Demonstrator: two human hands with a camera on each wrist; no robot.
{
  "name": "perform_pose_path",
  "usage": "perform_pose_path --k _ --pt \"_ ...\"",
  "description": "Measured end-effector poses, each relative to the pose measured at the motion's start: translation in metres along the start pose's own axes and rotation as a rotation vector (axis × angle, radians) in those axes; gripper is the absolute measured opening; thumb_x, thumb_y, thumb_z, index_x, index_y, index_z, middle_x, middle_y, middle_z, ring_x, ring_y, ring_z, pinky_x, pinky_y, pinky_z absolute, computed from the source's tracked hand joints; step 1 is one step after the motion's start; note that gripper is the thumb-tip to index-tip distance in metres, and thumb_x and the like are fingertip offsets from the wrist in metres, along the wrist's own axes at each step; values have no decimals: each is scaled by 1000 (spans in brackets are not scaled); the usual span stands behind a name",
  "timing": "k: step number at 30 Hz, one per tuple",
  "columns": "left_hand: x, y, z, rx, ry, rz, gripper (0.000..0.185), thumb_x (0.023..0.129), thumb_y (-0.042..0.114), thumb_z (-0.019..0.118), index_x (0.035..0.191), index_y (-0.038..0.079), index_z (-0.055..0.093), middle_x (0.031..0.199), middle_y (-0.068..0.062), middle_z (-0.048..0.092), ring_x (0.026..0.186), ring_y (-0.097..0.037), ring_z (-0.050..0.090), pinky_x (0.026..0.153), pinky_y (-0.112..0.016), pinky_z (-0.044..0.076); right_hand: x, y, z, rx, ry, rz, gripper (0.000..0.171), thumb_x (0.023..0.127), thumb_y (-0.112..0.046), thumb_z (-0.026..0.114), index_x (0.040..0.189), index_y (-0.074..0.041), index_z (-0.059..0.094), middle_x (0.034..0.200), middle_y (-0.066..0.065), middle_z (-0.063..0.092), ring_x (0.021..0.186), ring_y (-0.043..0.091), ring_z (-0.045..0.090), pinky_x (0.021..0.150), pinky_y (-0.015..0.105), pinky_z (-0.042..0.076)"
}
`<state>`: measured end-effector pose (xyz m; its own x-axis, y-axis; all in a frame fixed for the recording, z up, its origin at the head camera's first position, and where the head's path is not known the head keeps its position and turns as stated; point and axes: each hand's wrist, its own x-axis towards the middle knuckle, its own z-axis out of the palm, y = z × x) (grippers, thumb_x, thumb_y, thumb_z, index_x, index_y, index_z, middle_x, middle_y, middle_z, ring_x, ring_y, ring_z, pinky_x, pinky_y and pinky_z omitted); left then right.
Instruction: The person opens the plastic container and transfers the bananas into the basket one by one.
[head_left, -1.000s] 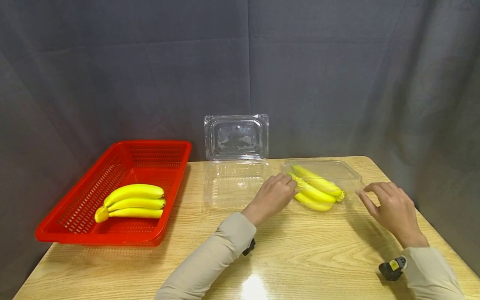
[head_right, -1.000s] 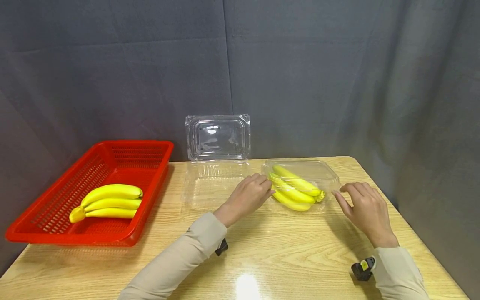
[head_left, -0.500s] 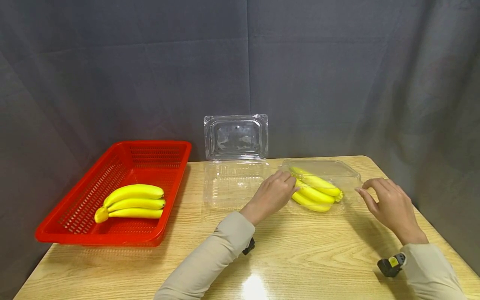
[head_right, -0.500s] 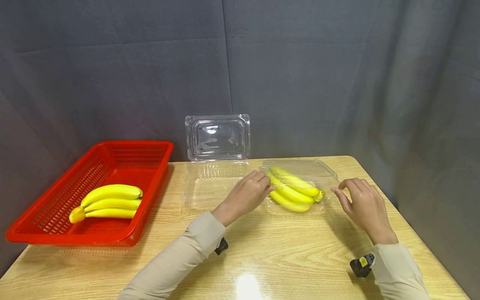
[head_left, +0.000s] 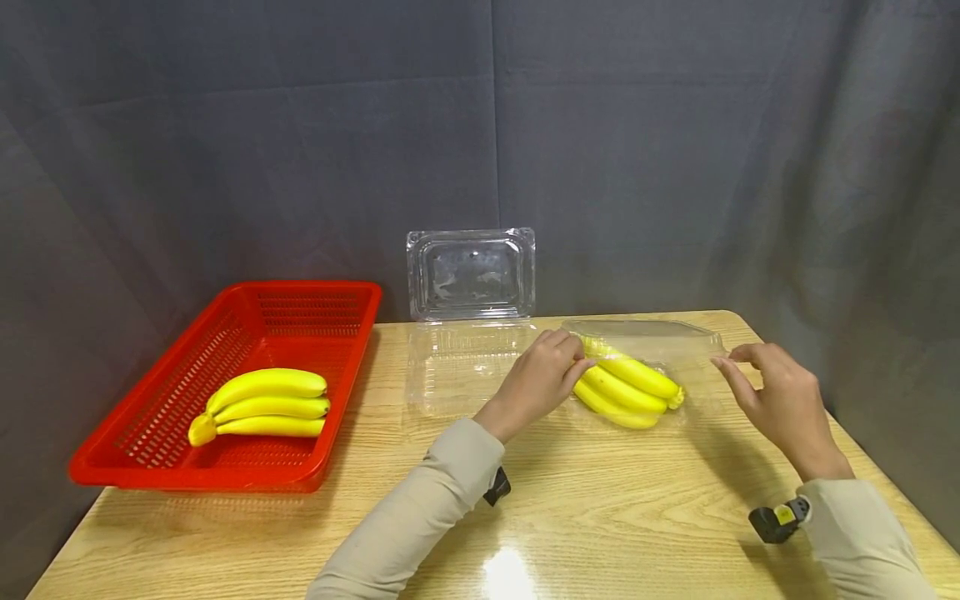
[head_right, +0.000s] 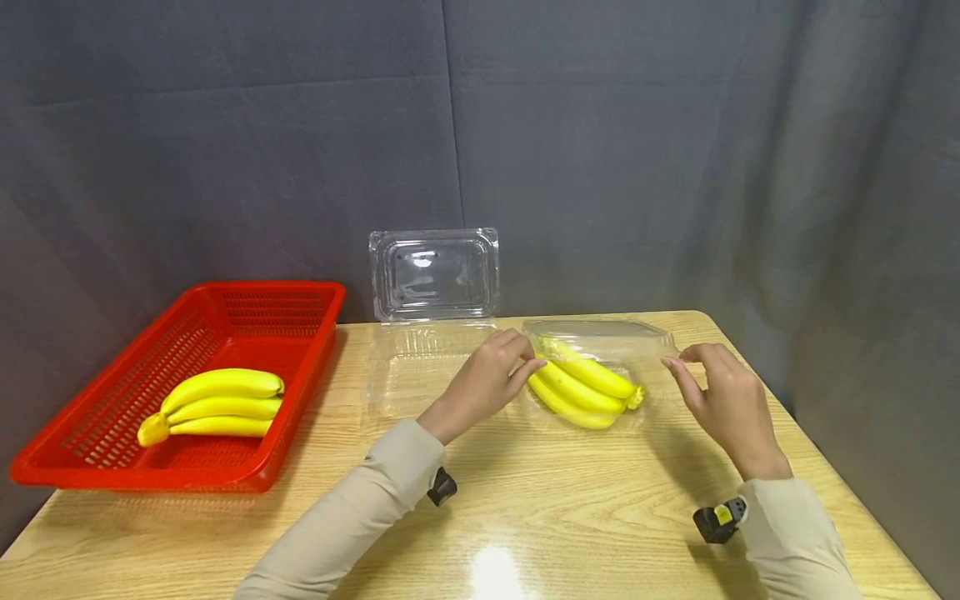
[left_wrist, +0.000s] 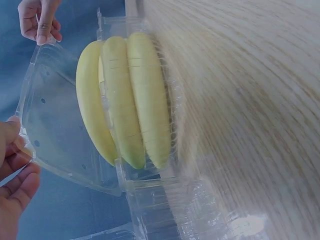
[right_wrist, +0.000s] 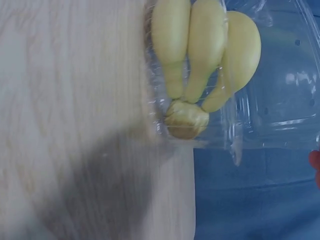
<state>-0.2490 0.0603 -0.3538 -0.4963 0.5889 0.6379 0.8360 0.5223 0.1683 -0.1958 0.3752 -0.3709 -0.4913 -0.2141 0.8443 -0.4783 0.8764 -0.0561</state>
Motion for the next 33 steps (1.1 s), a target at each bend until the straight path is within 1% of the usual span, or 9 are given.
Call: perform_pose_path --k 4,8,11,13,15,20,27,29,33 --pt "1 -2 -2 -42 26 -22 17 95 19 64 85 7 60 86 -2 59 83 -17 55 73 -19 45 6 -2 2 2 40 19 45 94 -41 62 89 4 66 83 16 66 74 32 61 67 31 43" --pt "3 -3 -4 -72 56 -45 16 93 18 67 83 7 60 86 -3 59 85 -18 56 75 -20 46 12 -4 6 14 84 51 46 92 -40 65 88 5 65 81 18 66 73 36 63 77 13 40" --pt "5 -4 -5 -90 67 -66 16 92 17 68 84 6 61 86 -4 61 84 -17 56 75 -19 46 16 -6 8 29 100 89 29 84 -21 77 88 6 66 81 19 66 73 37 63 85 1 27" --pt "6 -4 -5 -100 75 -77 16 92 18 68 85 5 62 87 -4 61 83 -16 56 74 -18 46 18 -8 9 43 111 115 23 75 -6 81 89 5 66 81 19 65 72 37 63 85 1 27" --pt "7 -5 -6 -119 93 -83 16 92 18 69 85 5 62 85 -4 61 80 -16 55 72 -18 45 21 -10 11 52 119 141 24 73 -1 82 90 5 67 81 18 65 72 35 62 84 1 29" --pt "10 -8 -6 -174 159 -100 16 90 15 70 83 4 62 82 -4 60 76 -16 54 70 -19 44 26 -15 16 67 142 186 21 77 -2 79 90 7 66 83 20 66 71 35 61 80 2 31" --pt "15 -13 -7 -306 249 -174 7 89 7 67 90 0 66 87 -8 62 82 -21 60 75 -22 49 33 -18 20 101 158 265 22 83 -6 76 96 9 66 90 21 68 76 36 64 78 1 34" --pt "16 -14 -8 -337 261 -202 6 89 6 66 92 0 66 89 -8 63 83 -22 60 76 -22 50 35 -19 21 114 167 298 22 85 -8 75 98 9 67 92 20 68 78 30 66 77 1 36" --pt "18 -16 -9 -372 264 -258 9 90 9 65 93 1 68 89 -8 63 82 -21 59 75 -21 49 37 -21 21 146 172 378 24 87 -12 74 99 7 68 94 17 70 83 -4 62 76 2 40"
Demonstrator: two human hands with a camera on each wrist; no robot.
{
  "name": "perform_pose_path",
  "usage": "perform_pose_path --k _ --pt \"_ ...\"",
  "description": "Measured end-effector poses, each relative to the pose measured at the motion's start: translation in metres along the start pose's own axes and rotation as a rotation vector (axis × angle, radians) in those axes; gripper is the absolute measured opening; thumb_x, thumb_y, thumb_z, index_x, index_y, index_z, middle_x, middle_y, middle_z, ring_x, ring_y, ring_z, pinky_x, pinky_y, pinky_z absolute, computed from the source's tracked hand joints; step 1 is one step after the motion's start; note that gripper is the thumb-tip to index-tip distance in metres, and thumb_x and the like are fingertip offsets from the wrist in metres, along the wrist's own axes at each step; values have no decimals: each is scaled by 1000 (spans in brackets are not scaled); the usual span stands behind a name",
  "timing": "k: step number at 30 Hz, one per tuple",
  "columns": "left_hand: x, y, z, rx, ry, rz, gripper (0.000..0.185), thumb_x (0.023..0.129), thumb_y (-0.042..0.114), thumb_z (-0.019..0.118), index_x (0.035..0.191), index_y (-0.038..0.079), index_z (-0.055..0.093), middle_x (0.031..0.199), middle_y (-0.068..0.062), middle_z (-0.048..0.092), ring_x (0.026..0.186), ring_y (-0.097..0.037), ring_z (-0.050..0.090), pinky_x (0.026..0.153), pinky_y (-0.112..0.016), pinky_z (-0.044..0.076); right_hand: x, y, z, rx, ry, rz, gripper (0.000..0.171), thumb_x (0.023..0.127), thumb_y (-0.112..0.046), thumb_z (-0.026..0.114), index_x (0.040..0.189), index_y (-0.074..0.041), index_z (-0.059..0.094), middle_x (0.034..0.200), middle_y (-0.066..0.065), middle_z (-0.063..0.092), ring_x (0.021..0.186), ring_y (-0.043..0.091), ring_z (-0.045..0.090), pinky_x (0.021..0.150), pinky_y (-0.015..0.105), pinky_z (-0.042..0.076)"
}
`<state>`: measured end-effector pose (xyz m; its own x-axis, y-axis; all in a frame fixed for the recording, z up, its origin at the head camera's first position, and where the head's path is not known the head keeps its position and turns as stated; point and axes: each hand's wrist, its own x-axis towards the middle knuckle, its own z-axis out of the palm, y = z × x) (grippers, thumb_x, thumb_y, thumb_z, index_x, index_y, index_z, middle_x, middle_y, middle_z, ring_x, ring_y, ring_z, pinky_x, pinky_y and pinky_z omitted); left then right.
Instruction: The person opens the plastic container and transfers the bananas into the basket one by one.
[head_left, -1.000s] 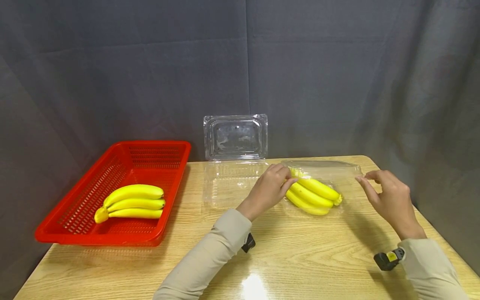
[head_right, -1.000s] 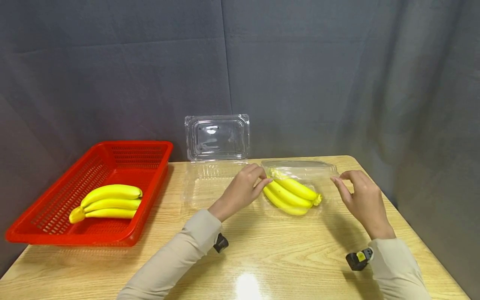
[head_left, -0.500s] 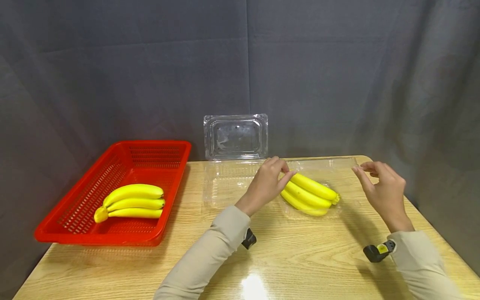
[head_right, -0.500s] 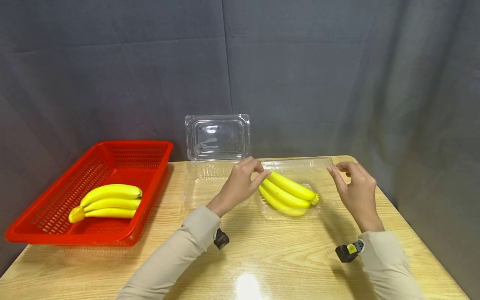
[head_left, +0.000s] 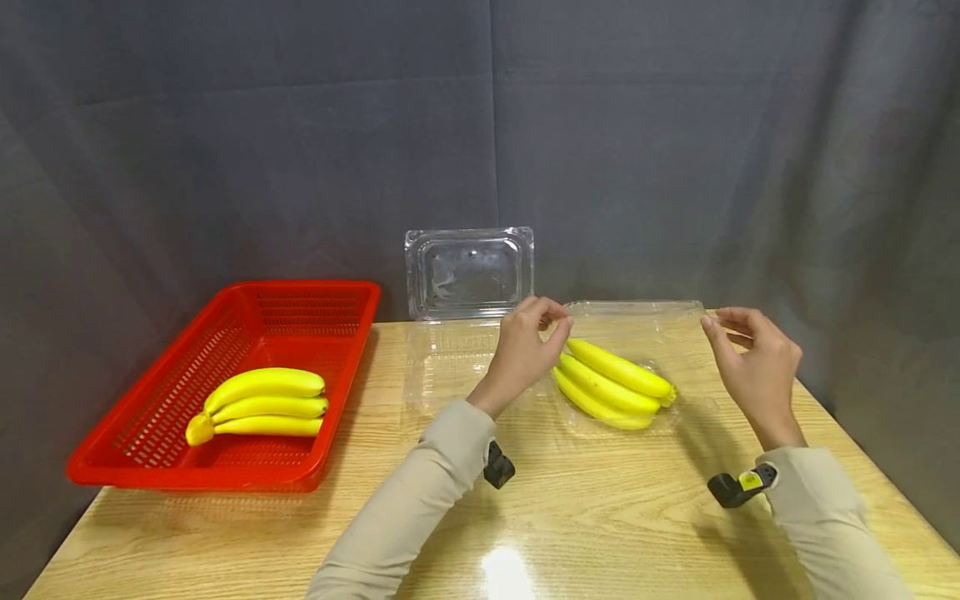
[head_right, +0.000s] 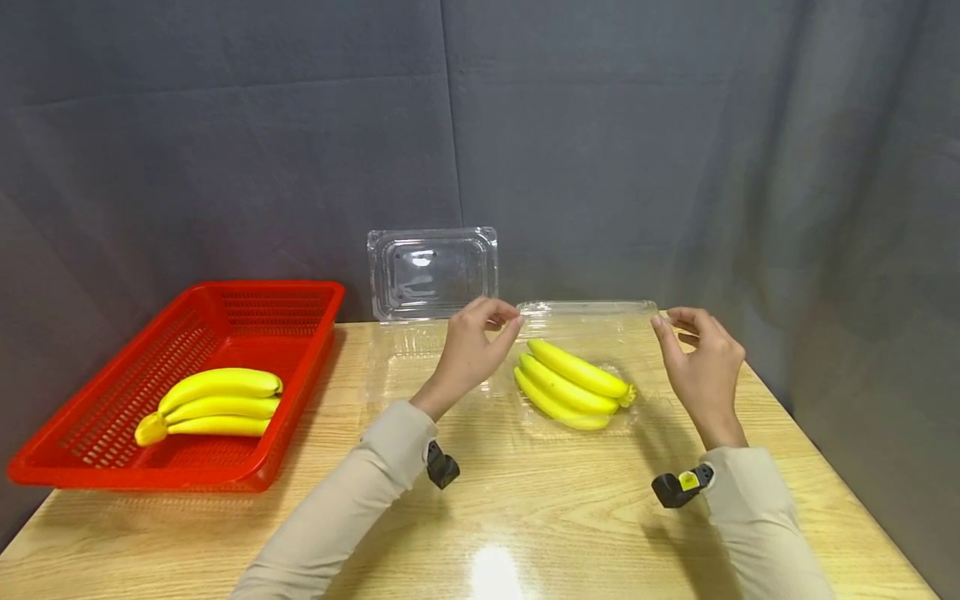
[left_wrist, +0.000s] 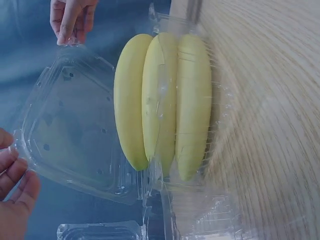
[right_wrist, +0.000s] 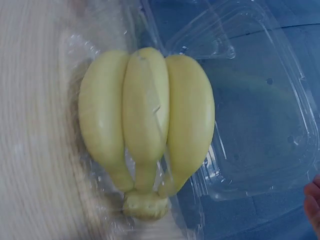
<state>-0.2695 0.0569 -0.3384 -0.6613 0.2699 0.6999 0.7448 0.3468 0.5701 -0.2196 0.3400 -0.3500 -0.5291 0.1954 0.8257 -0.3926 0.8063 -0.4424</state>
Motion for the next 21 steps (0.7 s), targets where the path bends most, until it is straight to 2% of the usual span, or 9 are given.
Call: perform_pose_path --k 2,4,7,11,15,21 --pt "1 -1 -1 -9 -7 -30 12 91 12 65 95 1 69 91 -8 64 83 -22 60 76 -24 50 1 -1 0 11 -4 48 25 88 -14 73 100 7 68 95 16 70 84 -17 54 75 3 41" --pt "1 -3 -1 -16 -17 -53 16 93 15 65 96 1 69 94 -8 64 86 -24 60 78 -28 51 1 -2 1 19 -8 99 26 89 -18 72 100 6 68 96 15 70 85 -21 52 74 4 41" --pt "0 -6 0 -24 -35 -76 21 94 20 63 99 1 69 98 -10 65 91 -27 60 82 -36 52 2 -3 2 34 -17 187 29 90 -24 70 102 3 69 98 13 70 86 -17 53 74 5 43" --pt "-1 -10 1 -26 -46 -107 28 94 27 63 103 1 69 103 -10 66 95 -26 60 84 -37 51 4 -3 3 94 -34 290 31 89 -27 71 107 -2 69 103 10 69 89 -9 58 77 10 46" --pt "0 -15 1 -33 -53 -156 30 92 28 65 106 1 69 107 -10 67 98 -23 61 87 -35 51 5 -2 4 141 -51 338 32 88 -22 72 112 -1 68 105 6 68 90 -5 60 79 12 47" --pt "2 -22 2 -75 -46 -235 27 92 20 66 108 -1 69 108 -12 69 100 -26 65 86 -30 51 7 2 10 175 -50 387 31 88 -17 72 112 0 67 98 -4 68 87 -5 61 76 11 47"
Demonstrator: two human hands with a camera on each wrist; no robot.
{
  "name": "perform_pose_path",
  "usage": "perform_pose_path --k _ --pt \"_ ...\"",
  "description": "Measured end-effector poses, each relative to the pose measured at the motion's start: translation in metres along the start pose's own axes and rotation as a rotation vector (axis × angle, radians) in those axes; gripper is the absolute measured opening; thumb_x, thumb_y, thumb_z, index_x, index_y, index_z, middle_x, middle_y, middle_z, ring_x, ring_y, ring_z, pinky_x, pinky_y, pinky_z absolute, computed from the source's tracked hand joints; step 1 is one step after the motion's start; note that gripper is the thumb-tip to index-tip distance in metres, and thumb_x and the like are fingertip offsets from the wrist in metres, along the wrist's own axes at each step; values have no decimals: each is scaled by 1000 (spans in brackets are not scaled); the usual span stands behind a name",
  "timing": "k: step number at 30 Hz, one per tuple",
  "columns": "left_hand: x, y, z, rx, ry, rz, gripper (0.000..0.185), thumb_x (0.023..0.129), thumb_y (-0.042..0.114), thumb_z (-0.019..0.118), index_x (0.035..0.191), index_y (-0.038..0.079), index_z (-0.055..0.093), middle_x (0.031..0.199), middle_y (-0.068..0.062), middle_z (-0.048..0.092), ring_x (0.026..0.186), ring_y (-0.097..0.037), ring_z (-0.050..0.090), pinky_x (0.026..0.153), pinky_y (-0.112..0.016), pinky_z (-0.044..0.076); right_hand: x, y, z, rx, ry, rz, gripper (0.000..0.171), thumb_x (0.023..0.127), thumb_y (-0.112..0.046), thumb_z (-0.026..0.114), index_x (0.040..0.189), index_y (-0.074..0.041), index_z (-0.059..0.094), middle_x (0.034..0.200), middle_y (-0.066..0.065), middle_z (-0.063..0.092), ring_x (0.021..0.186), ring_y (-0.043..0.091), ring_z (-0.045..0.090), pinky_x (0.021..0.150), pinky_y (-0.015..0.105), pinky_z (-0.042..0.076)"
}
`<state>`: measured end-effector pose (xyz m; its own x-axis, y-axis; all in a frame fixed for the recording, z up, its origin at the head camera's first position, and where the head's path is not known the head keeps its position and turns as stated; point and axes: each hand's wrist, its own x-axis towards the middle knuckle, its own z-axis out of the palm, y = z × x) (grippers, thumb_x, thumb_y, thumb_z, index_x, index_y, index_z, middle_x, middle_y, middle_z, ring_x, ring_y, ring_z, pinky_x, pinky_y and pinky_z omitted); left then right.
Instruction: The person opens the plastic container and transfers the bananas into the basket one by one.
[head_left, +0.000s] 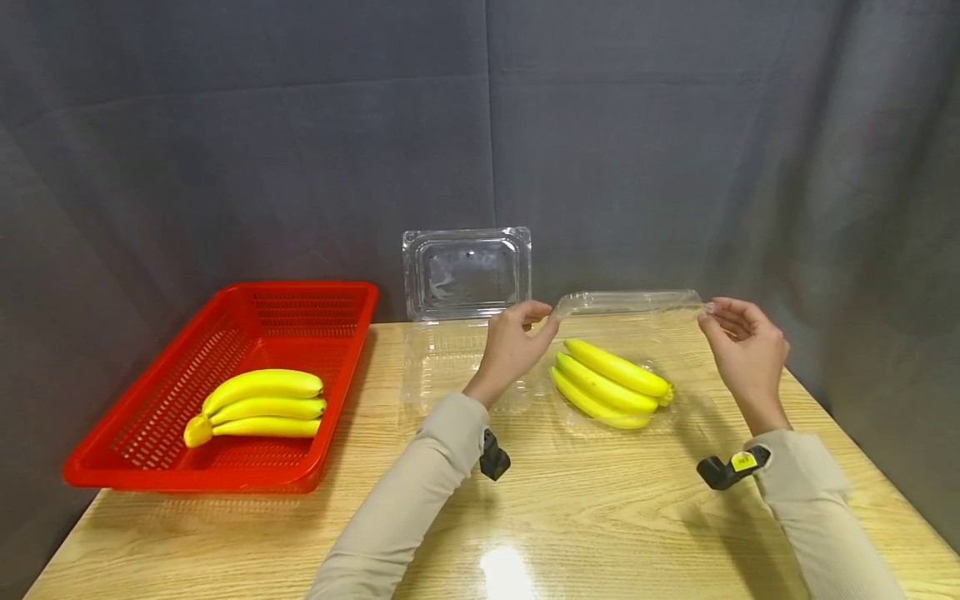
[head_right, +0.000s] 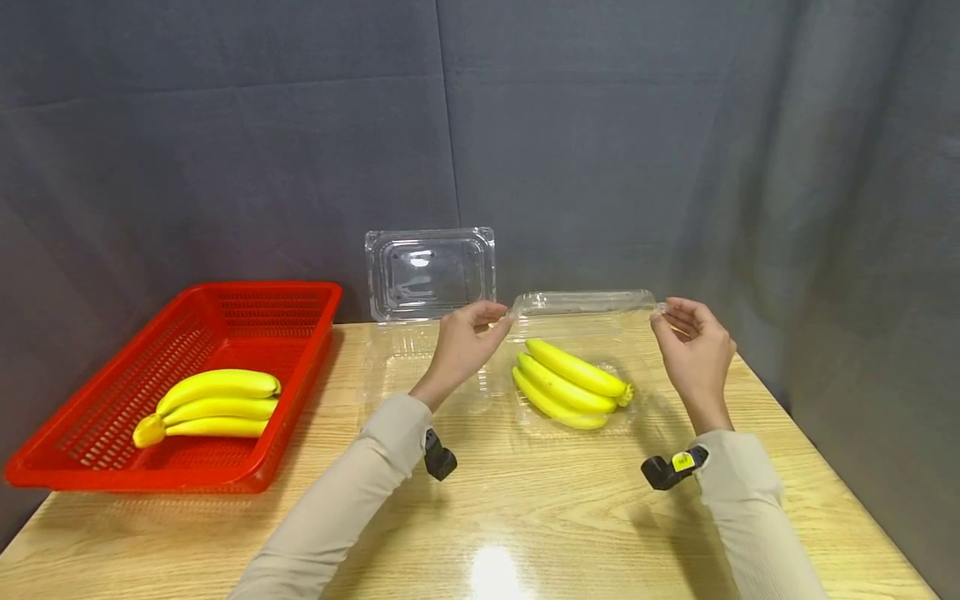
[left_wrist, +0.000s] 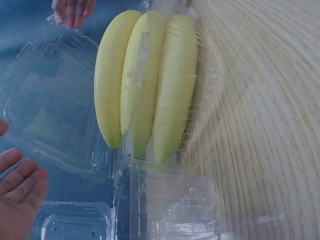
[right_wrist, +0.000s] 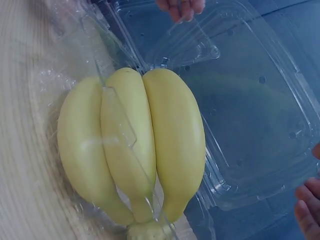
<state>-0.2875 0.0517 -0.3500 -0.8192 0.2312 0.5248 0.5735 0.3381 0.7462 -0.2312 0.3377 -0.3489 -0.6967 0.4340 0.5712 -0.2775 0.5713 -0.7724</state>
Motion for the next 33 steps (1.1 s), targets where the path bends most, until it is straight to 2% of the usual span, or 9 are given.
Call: perform_pose_path --k 7,13,17,24,28,31,33 --pt "3 -4 2 23 -27 -82 26 93 22 65 107 1 70 103 -10 71 94 -21 67 82 -26 51 7 6 8 -34 -38 88 30 89 -28 70 107 -3 68 91 -14 65 82 -9 58 72 12 44" --pt "4 -5 2 1 -75 -147 23 93 22 65 105 3 71 98 -6 71 90 -18 67 80 -25 51 10 10 12 -40 -106 171 32 90 -38 65 103 -9 69 84 -21 63 80 -5 58 68 16 44" --pt "7 -6 2 -4 -85 -191 24 93 24 65 105 5 72 97 -4 72 92 -17 67 81 -26 51 11 15 14 -32 -146 180 33 93 -36 62 105 -7 69 81 -21 64 77 -4 60 67 13 46" --pt "10 -9 3 19 -102 -296 29 93 32 64 106 7 73 101 -2 71 99 -19 64 84 -33 51 11 24 22 11 -190 180 36 95 -29 58 110 2 66 89 -19 60 77 -6 61 69 10 48" --pt "10 -11 5 15 -93 -351 32 93 36 64 105 8 73 101 -2 70 97 -19 63 83 -34 51 13 37 24 34 -231 208 40 93 -36 62 112 -1 68 94 -4 70 81 -1 65 69 13 49" --pt "10 -13 6 14 -87 -382 35 92 39 64 105 8 73 100 -1 70 95 -19 62 82 -33 51 17 46 25 27 -252 243 45 90 -43 65 114 -6 69 104 9 71 86 7 68 68 16 51" --pt "10 -13 6 19 -83 -395 37 92 42 64 105 9 74 100 -1 70 95 -18 63 81 -33 51 17 45 26 3 -265 254 46 90 -44 64 115 -6 68 108 11 70 91 12 68 67 16 51"
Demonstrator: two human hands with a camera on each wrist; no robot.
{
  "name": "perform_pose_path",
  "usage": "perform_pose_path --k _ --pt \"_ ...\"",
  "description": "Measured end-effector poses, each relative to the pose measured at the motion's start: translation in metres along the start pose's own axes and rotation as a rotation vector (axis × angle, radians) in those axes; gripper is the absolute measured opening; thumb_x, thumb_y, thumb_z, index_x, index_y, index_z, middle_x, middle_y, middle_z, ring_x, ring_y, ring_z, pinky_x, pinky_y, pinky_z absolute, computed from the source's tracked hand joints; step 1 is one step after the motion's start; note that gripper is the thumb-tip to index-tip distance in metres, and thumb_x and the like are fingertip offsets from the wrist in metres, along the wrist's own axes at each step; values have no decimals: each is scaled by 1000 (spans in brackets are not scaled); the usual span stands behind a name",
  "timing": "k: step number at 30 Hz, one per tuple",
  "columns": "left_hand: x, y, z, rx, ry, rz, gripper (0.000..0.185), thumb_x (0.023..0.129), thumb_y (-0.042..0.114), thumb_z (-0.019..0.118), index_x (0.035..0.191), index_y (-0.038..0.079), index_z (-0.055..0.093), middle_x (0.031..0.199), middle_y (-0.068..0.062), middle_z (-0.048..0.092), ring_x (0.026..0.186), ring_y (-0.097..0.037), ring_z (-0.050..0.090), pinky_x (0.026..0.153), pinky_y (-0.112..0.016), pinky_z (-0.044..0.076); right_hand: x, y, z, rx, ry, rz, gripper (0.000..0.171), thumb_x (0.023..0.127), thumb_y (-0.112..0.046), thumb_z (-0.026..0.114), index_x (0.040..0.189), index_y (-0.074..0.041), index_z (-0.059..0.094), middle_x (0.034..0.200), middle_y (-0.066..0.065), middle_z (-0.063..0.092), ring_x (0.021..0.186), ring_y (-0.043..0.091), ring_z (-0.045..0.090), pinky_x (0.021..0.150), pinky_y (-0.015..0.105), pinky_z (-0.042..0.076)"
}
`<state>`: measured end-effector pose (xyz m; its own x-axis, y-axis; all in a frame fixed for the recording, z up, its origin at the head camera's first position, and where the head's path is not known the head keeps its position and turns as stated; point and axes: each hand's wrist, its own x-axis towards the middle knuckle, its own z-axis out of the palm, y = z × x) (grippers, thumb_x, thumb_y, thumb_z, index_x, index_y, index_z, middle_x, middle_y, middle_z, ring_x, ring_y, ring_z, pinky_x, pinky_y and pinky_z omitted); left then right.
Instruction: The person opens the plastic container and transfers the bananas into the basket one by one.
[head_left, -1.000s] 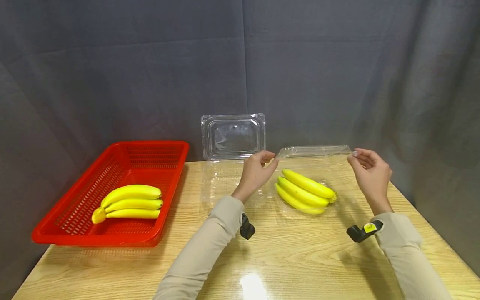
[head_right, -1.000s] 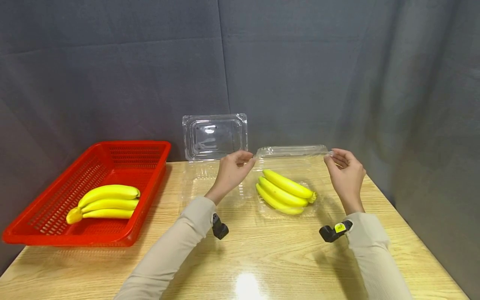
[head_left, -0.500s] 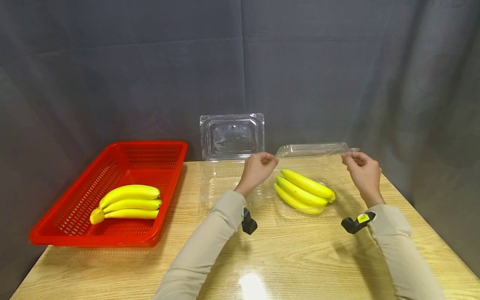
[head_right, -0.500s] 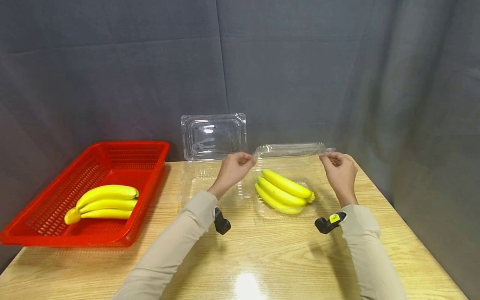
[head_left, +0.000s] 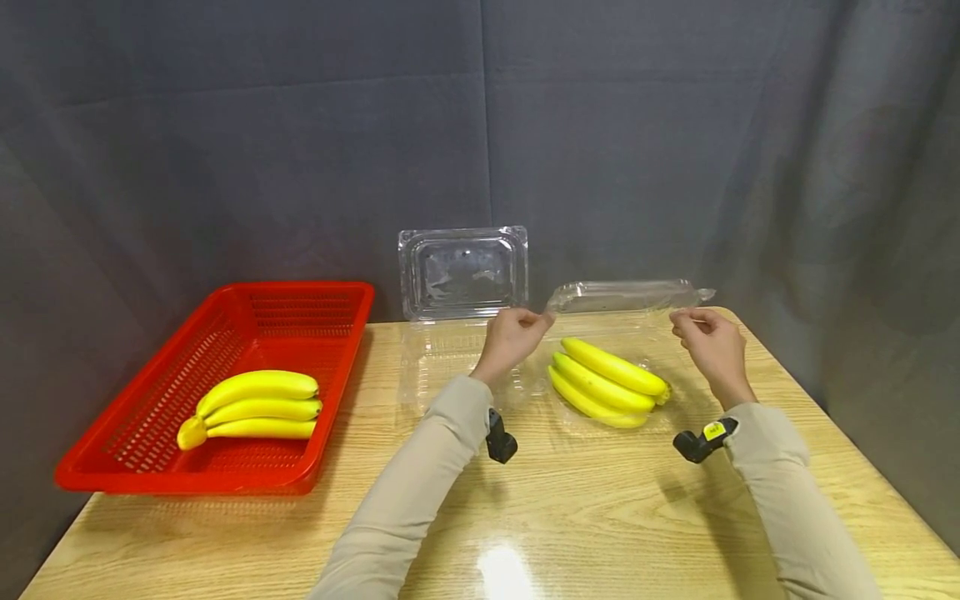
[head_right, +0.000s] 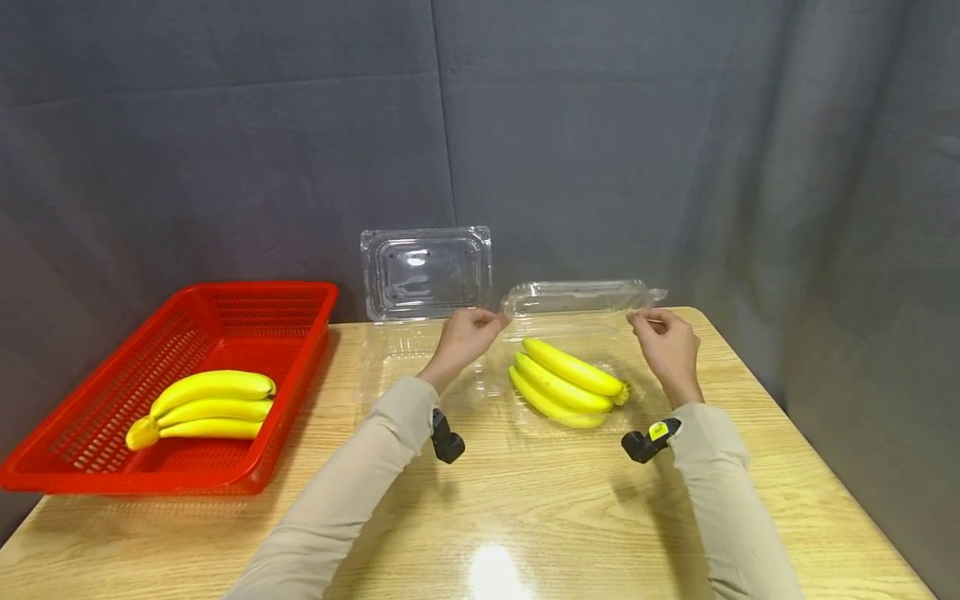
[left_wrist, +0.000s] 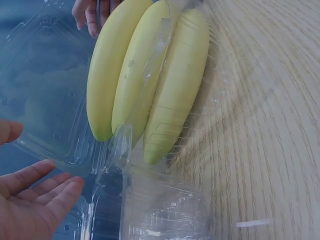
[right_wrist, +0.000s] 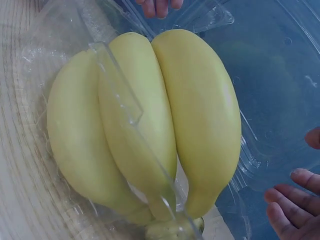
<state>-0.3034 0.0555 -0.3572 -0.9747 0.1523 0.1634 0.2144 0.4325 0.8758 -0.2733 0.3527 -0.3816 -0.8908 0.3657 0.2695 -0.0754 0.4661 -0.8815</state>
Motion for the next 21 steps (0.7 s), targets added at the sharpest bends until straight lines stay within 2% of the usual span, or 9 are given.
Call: perform_pose_path --k 4,10,17,21 --pt "1 -2 0 -5 11 -14 40 90 47 64 103 10 75 99 0 71 94 -18 63 80 -32 51 -8 -16 2 -72 -16 11 51 93 -44 57 121 -1 63 118 18 65 97 15 67 71 16 50" --pt "3 -2 0 -33 31 -15 38 89 45 67 100 10 76 96 1 72 91 -18 64 78 -32 51 -9 -23 7 -85 -25 47 54 94 -44 56 128 -2 59 121 19 63 89 3 61 72 18 49" --pt "6 -2 1 -127 37 -80 28 86 32 73 104 10 74 97 0 70 89 -17 65 76 -32 52 -5 -26 12 -83 -27 61 55 95 -41 55 135 -3 54 125 19 61 110 29 59 74 21 46" --pt "7 -3 2 -183 49 -104 28 86 25 74 109 9 72 99 -3 70 91 -18 65 76 -31 52 -3 -26 16 -64 -17 65 52 96 -38 54 135 -3 53 126 19 60 110 30 58 74 20 45"
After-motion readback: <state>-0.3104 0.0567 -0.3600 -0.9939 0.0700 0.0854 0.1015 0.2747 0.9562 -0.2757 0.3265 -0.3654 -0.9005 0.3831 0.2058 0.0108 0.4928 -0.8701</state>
